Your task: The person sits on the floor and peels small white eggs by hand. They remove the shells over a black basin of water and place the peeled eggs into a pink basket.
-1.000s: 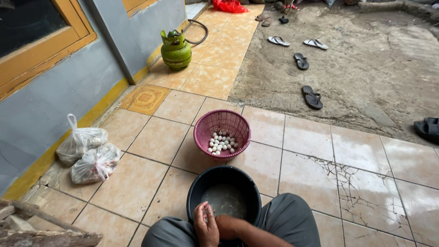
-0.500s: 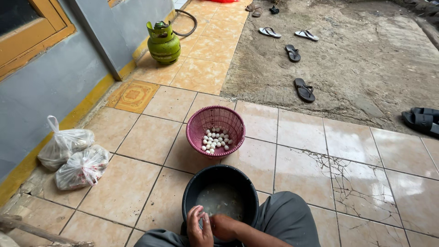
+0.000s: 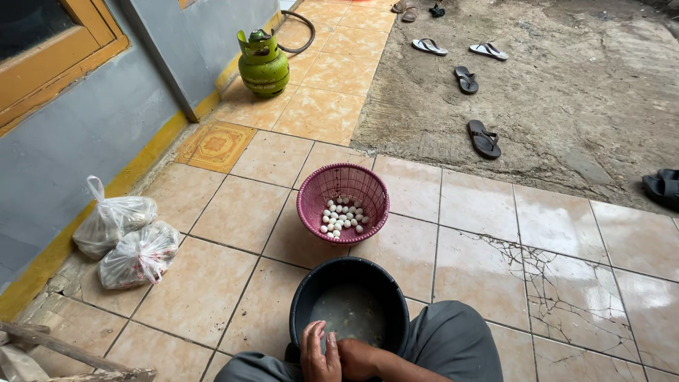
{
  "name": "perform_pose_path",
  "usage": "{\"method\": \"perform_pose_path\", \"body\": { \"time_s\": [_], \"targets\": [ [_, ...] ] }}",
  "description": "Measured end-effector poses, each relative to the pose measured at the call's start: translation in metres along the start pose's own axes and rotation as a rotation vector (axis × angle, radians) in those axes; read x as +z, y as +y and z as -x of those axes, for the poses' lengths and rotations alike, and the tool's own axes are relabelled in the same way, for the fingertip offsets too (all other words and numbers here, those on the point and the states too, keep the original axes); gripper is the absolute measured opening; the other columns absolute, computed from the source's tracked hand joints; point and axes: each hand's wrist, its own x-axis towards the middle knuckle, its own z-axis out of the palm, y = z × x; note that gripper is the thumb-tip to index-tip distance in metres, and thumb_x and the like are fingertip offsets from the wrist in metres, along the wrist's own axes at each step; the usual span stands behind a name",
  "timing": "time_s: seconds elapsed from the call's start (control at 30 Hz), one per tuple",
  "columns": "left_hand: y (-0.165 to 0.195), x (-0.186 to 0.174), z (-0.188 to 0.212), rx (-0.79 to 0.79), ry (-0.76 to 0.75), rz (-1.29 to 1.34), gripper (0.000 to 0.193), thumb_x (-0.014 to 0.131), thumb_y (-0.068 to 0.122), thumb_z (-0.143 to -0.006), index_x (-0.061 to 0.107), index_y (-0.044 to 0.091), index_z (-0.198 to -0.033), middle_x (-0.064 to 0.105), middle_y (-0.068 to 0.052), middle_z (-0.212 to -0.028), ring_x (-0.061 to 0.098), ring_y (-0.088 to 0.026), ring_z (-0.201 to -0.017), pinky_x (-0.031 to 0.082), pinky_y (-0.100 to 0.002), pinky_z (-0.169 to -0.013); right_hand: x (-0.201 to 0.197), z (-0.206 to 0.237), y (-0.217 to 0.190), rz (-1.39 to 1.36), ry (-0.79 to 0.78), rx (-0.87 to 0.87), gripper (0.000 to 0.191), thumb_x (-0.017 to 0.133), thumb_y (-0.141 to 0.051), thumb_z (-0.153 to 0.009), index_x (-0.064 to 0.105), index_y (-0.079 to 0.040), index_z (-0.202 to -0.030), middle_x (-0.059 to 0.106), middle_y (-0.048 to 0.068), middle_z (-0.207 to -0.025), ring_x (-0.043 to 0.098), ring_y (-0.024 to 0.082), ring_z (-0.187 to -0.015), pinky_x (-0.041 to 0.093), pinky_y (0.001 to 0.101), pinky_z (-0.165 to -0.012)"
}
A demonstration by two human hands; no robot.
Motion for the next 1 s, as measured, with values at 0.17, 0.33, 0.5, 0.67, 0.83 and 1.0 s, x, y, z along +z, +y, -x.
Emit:
{"method": "perform_pose_path", "body": {
  "time_s": [0.17, 0.33, 0.5, 0.67, 0.83, 1.0],
  "targets": [
    [-0.006, 0.001, 0.0, -0.131, -0.12, -0.052, 0.034, 0.063, 0.012, -0.095, 0.065, 0.001, -0.126, 0.066, -0.019, -0.123, 0.071, -0.032, -0.106, 0.06, -0.039, -0.086, -0.007, 0.011, 0.003, -0.075, -0.11, -0.043, 0.03, 0.068, -0.007, -0.089, 0.07, -0.001, -0.118, 0.074, 0.018, -0.103, 0.072, 0.029, -0.093, 0.056, 0.038, -0.082],
    [-0.011, 0.007, -0.002, -0.395, -0.405, 0.159, 0.034, 0.066, 0.013, -0.096, 0.07, -0.003, -0.126, 0.078, -0.014, -0.114, 0.077, -0.022, -0.101, 0.062, -0.033, -0.084, -0.017, 0.02, 0.007, -0.606, 0.324, 0.071, 0.015, 0.068, -0.012, -0.097, 0.066, 0.0, -0.107, 0.073, 0.008, -0.089, 0.07, 0.015, -0.081, 0.058, 0.0305, -0.073],
    [-0.003, 0.021, 0.006, -0.715, -0.337, 0.625, 0.043, 0.066, 0.011, -0.095, 0.061, -0.005, -0.134, 0.075, -0.014, -0.116, 0.073, -0.018, -0.1, 0.06, -0.028, -0.087, -0.022, 0.028, 0.017, -1.198, 0.45, 0.119, 0.012, 0.065, -0.012, -0.096, 0.062, -0.002, -0.103, 0.071, 0.004, -0.096, 0.071, 0.013, -0.086, 0.063, 0.0295, -0.08],
    [-0.01, 0.016, 0.012, -0.733, -0.281, 0.603, 0.039, 0.065, 0.011, -0.096, 0.064, -0.005, -0.132, 0.076, -0.012, -0.112, 0.073, -0.014, -0.098, 0.059, -0.026, -0.088, -0.016, 0.025, 0.021, -0.787, 0.499, -0.01, 0.014, 0.068, -0.013, -0.099, 0.066, 0.0, -0.104, 0.071, 0.008, -0.094, 0.07, 0.014, -0.086, 0.06, 0.0302, -0.076],
    [-0.028, 0.001, 0.014, -0.565, -0.285, 0.61, 0.03, 0.067, 0.004, -0.095, 0.067, -0.004, -0.125, 0.072, -0.009, -0.105, 0.07, -0.012, -0.093, 0.06, -0.026, -0.084, -0.011, 0.016, 0.025, -0.272, 0.568, -0.203, 0.013, 0.073, -0.008, -0.092, 0.072, 0.001, -0.101, 0.073, 0.011, -0.097, 0.074, 0.02, -0.087, 0.06, 0.0322, -0.074],
    [-0.032, -0.003, 0.015, -0.42, -0.285, 0.381, 0.027, 0.071, 0.0, -0.091, 0.07, -0.004, -0.118, 0.068, -0.006, -0.11, 0.07, -0.011, -0.094, 0.06, -0.025, -0.082, -0.007, 0.011, 0.031, -0.075, 0.619, -0.326, 0.016, 0.074, -0.004, -0.087, 0.07, 0.001, -0.101, 0.074, 0.014, -0.093, 0.075, 0.028, -0.084, 0.06, 0.0337, -0.071]
  ]
}}
